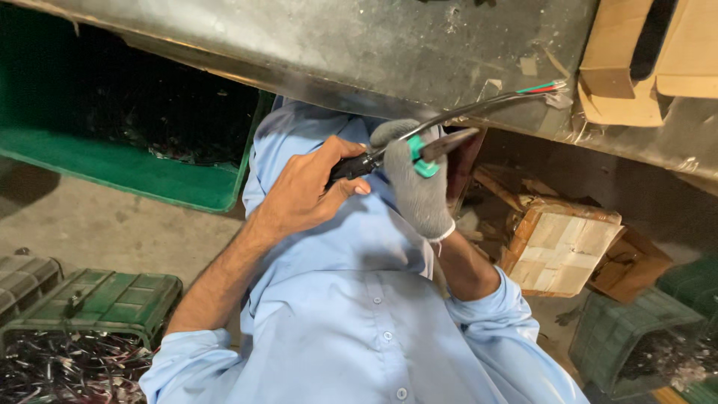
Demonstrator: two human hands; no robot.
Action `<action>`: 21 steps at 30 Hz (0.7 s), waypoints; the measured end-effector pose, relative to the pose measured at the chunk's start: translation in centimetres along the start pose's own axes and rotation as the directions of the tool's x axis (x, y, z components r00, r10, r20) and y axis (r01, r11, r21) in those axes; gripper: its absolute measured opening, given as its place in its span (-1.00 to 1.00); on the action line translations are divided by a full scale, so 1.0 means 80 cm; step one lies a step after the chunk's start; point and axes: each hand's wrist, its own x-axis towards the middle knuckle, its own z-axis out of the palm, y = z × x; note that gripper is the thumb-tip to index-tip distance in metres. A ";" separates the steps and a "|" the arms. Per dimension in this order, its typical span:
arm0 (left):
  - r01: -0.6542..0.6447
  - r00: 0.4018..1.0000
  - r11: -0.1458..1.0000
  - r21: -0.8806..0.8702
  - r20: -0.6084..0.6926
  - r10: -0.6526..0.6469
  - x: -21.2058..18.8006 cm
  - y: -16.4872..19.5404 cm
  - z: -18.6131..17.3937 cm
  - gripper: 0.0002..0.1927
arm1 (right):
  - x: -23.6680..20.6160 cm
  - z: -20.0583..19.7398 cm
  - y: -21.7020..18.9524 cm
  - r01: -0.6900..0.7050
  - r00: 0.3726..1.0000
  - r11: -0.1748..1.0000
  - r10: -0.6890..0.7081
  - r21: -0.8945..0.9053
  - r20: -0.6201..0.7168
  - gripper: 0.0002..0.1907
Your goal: The person sits at a workbench assembling wire harnesses. They strip and arrange the colored wires of a black cable, insert the wires into black plastic connectors, and use pliers to crimp and secure the terminals, placing finished harnesses on the bench.
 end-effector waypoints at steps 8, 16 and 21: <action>-0.025 0.999 0.995 -0.094 -0.031 0.022 0.000 -0.005 0.007 -0.67 | -0.008 0.015 0.018 0.090 0.979 0.900 -0.002 -0.427 0.203 -0.67; -0.003 1.000 0.984 -0.181 -0.017 0.000 -0.007 0.002 0.004 -0.68 | 0.034 -0.007 -0.017 0.511 0.857 0.662 -0.343 -0.549 0.385 -0.64; 0.054 0.998 0.948 -0.314 -0.007 -0.059 -0.008 -0.006 0.009 -0.66 | 0.042 -0.017 -0.018 0.534 0.840 0.582 -0.280 -0.613 0.465 -0.67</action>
